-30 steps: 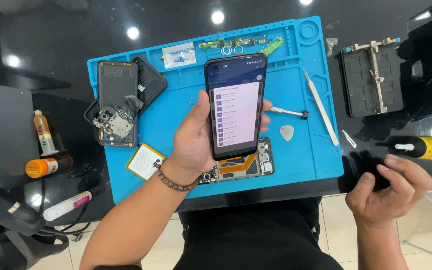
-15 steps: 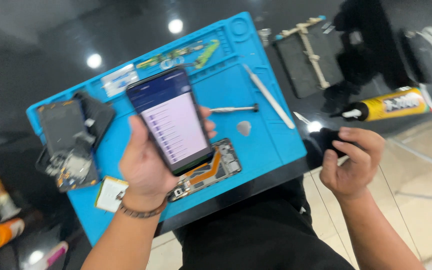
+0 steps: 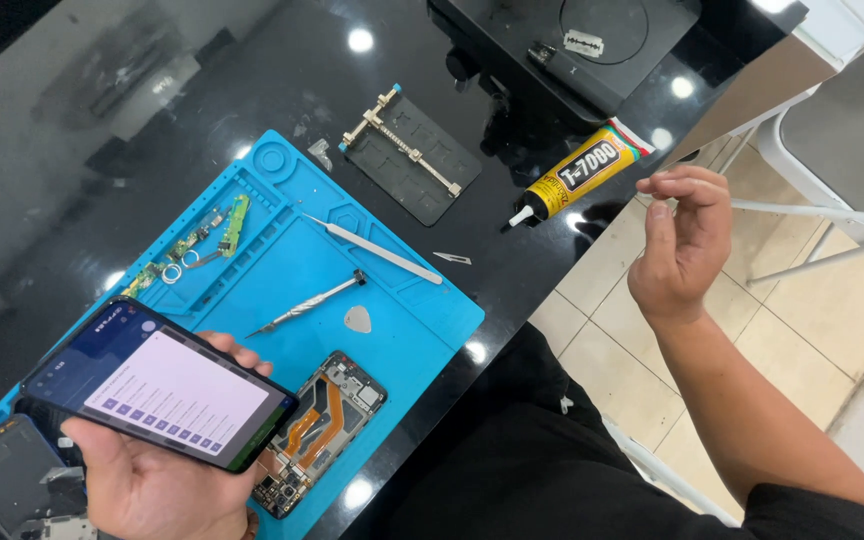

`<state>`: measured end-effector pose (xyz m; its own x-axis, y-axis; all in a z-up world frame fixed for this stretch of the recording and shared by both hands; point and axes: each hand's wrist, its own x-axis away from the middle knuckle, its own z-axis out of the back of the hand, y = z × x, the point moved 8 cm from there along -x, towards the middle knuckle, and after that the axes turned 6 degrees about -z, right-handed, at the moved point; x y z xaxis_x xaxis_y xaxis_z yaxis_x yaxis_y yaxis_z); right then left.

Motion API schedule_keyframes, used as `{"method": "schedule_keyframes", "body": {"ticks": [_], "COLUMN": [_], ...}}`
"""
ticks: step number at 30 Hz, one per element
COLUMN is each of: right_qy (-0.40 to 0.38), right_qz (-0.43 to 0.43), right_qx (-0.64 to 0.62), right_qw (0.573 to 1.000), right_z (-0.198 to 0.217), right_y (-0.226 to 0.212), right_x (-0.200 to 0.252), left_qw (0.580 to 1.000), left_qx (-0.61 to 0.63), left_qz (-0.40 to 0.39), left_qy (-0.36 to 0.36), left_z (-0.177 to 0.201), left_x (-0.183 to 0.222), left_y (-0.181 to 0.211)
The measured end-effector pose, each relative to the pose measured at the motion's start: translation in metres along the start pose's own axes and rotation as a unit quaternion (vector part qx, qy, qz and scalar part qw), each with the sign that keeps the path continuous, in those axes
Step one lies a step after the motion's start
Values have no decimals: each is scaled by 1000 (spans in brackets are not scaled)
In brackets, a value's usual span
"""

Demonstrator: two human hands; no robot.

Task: The person is working on a disassembled smartphone on a blue work mat. They handle the phone's internal components, including the motherboard and battery, and use a screwdriver. They also use a calculator to perform calculations while holding another smartphone.

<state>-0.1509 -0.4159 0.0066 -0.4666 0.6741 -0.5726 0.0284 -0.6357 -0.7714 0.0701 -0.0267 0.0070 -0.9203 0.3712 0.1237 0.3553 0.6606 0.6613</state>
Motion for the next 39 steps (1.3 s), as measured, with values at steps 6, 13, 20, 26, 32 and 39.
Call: {"method": "schedule_keyframes", "body": {"ticks": [6,13,20,26,32,39], "right_qy": [-53,-131,-257,-241,-195,-232], "right_qz": [7,82,223,264,240,181], "right_qx": [8,99,365,456,469,335], "right_qw": [999,983,867,815,827,895], "right_z": [-16,-44,-57,-59,-69,-93], "right_y": [-16,-41,-45,-33,2,9], "right_x": [4,-3,-35,-34,-34,-42], "left_qw": [998,997,995,996,992,985], "left_qx": [-32,49,55,47,84,123], "left_qz": [-33,-23,-20,-19,-21,20], "left_qy": [30,-59,-76,-66,-92,-117], "left_z": [2,-9,-8,-12,-15,-7], "left_x": [-1,0,0,0,-2,-1], "left_y": [1,0,0,-3,-7,-20]}}
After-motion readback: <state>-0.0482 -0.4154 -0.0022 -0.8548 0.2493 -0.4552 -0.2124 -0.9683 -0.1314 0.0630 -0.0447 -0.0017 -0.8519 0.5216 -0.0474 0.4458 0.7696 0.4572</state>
